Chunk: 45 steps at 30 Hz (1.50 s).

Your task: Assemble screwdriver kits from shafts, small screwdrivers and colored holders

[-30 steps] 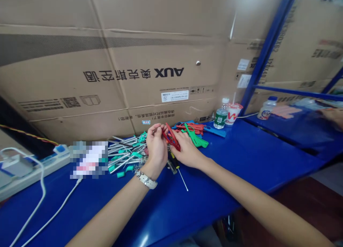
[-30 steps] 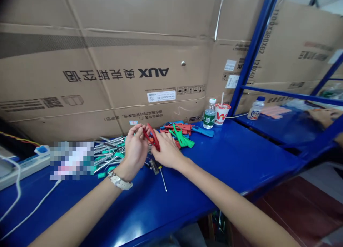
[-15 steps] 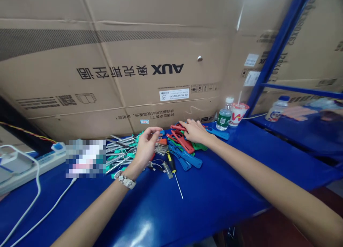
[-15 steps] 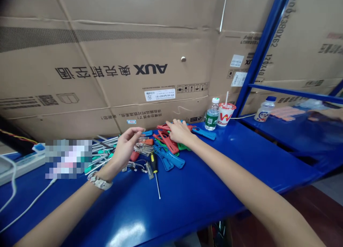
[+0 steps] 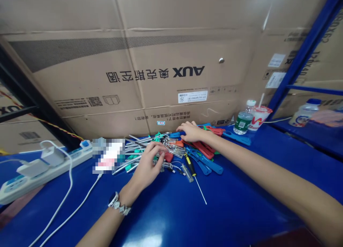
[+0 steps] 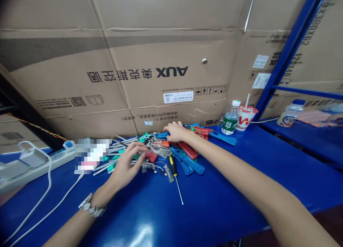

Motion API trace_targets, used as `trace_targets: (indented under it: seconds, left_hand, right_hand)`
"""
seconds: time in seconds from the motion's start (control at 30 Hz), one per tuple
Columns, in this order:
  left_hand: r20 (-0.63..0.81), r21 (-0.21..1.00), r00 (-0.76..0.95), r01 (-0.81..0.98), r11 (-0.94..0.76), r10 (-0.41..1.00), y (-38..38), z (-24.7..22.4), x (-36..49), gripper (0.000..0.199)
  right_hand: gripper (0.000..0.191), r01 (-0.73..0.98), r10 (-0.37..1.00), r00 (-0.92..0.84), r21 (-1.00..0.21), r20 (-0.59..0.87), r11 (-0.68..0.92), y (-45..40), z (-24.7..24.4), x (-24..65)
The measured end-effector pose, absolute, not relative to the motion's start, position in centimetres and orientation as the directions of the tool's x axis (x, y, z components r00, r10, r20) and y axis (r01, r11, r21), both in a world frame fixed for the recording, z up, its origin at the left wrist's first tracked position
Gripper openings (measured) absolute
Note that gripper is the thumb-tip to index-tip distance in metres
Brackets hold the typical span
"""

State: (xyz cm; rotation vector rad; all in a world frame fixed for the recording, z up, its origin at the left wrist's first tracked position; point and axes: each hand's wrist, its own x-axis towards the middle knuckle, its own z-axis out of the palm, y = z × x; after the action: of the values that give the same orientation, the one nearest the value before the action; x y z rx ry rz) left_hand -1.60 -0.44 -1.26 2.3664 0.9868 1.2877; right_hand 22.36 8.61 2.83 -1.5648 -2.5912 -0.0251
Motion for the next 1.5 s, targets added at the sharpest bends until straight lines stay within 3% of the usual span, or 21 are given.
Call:
trace_targets:
  seconds: [0.23, 0.5, 0.73, 0.9, 1.17, 1.5]
  left_hand:
    - [0.599, 0.467, 0.454, 0.472, -0.748, 0.66, -0.4, -1.7, -2.0, 0.019]
    - [0.578, 0.367, 0.461, 0.59, -0.719, 0.673, 0.4, -2.1, -2.5, 0.019]
    - [0.609, 0.368, 0.448, 0.571, -0.734, 0.655, 0.8, -2.4, -2.4, 0.018]
    - [0.641, 0.357, 0.429, 0.567, -0.742, 0.636, 0.9, -2.2, -2.3, 0.017]
    - [0.692, 0.32, 0.388, 0.592, -0.74, 0.609, 0.8, -1.9, -2.3, 0.016]
    - [0.744, 0.304, 0.31, 0.633, -0.712, 0.592, 0.4, -0.8, -2.7, 0.019]
  right_hand:
    - [0.042, 0.879, 0.879, -0.472, 0.046, -0.061, 0.475, 11.9, 2.8, 19.0]
    - [0.039, 0.87, 0.872, -0.489, 0.091, 0.038, 0.484, 11.1, 5.5, 20.6]
    - [0.038, 0.814, 0.828, -0.517, -0.174, 0.217, 0.554, 7.8, 6.9, 24.5]
    - [0.039, 0.779, 0.849, -0.435, -0.349, 0.3, 0.522, 5.0, 6.2, 26.5]
    - [0.039, 0.717, 0.76, -0.408, -0.339, 0.505, 0.61, 2.0, 5.0, 27.3]
    - [0.038, 0.755, 0.801, -0.317, -0.376, 0.508, 0.537, -1.4, 6.7, 29.6]
